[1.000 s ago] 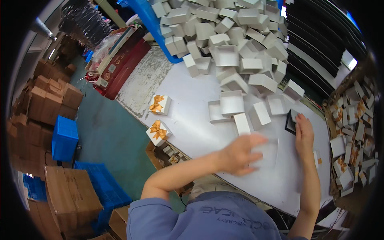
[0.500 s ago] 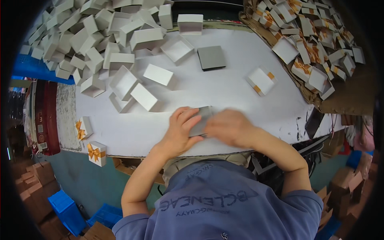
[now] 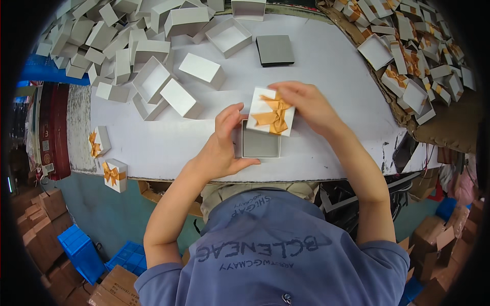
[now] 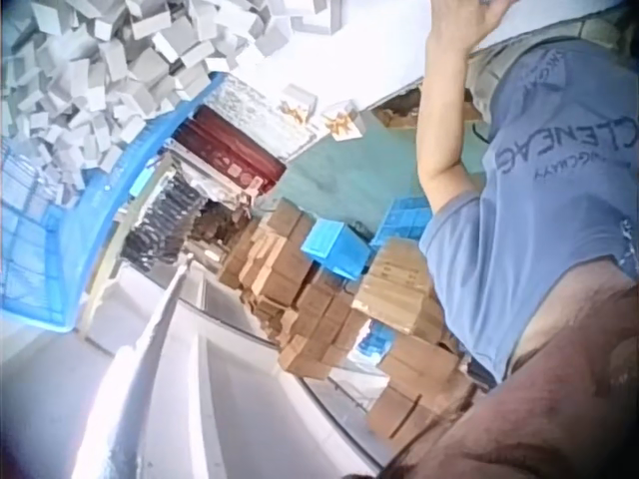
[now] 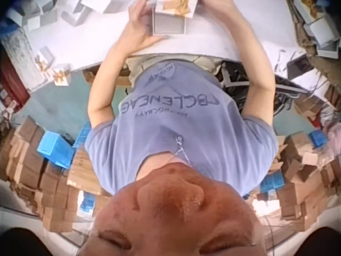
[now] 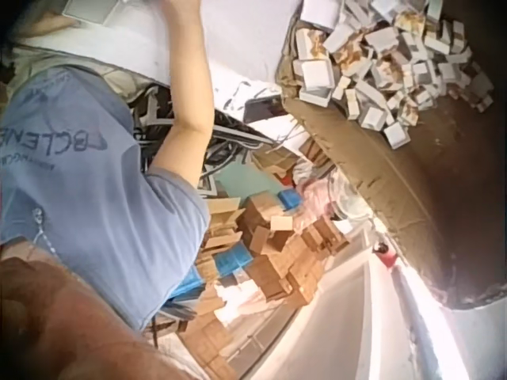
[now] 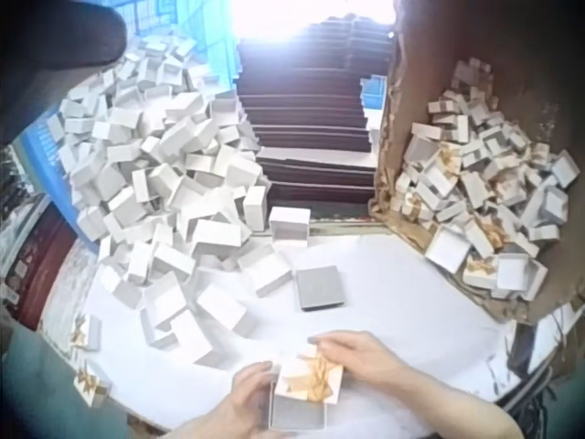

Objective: Assembling small gift boxes by inserting foam pads and closing them with decorative bowed lids.

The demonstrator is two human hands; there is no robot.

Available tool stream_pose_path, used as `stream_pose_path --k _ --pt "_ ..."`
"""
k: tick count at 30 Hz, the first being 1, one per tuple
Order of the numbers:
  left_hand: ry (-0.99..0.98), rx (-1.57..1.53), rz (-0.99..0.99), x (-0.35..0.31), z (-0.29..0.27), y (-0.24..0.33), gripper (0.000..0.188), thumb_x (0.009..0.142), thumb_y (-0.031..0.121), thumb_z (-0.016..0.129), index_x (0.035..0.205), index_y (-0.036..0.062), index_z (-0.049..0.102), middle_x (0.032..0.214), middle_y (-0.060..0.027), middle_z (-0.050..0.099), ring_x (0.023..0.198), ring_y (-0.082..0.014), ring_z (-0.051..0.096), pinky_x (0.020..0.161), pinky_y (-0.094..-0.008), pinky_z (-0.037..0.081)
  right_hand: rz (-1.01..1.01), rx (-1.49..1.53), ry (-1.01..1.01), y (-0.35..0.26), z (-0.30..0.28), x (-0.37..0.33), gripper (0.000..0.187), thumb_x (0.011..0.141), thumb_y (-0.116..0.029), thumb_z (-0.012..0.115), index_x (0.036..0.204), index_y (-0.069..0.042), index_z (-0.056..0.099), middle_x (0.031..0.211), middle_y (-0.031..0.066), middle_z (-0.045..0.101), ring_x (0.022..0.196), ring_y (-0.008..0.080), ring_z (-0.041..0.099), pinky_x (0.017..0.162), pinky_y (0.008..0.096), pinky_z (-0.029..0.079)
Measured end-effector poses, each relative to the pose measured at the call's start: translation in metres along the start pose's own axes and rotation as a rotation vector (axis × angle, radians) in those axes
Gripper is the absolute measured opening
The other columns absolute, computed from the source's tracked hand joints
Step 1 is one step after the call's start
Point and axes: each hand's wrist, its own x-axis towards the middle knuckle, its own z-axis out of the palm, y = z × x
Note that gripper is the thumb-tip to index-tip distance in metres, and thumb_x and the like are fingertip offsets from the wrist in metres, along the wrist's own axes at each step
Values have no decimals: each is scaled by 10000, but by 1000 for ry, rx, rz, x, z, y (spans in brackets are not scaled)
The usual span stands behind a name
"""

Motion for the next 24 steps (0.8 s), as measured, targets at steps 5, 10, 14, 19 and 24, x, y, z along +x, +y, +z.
stream_pose_path --k 5,10,14,19,24 --pt "-148 95 -116 19 -7 8 992 565 154 832 1374 72 264 1371 -224 297 1173 -381 415 949 -424 420 -480 -743 95 16 28 -11 164 883 -157 525 971 -37 596 817 72 604 760 208 590 672 322 458" --pt "-278 422 -75 17 -2 20 872 575 178 807 1325 51 381 1333 -180 378 1174 -343 416 906 -435 414 -804 -1135 301 28 35 -25 166 817 -150 597 967 -78 595 814 42 599 772 223 579 689 350 431" --pt "-329 676 -133 13 -8 37 861 565 229 803 1306 41 406 1270 -138 439 1164 -309 417 924 -411 346 -778 -1204 224 25 33 -20 209 804 -176 615 985 -73 594 879 46 607 851 214 568 746 348 418" --pt "-386 1062 -599 -15 -54 89 891 573 260 804 1316 36 366 1282 -162 398 1192 -367 372 971 -465 280 -862 -1239 336 -12 -7 26 240 781 -179 642 984 -53 622 1025 70 620 979 252 551 823 365 423" --pt "33 1015 -397 31 -74 64 825 595 234 800 1294 69 396 1302 -177 365 1236 -379 322 993 -494 245 -832 -1453 358 -21 -21 64 216 789 -163 633 985 -73 649 1042 77 627 913 274 581 822 387 434"
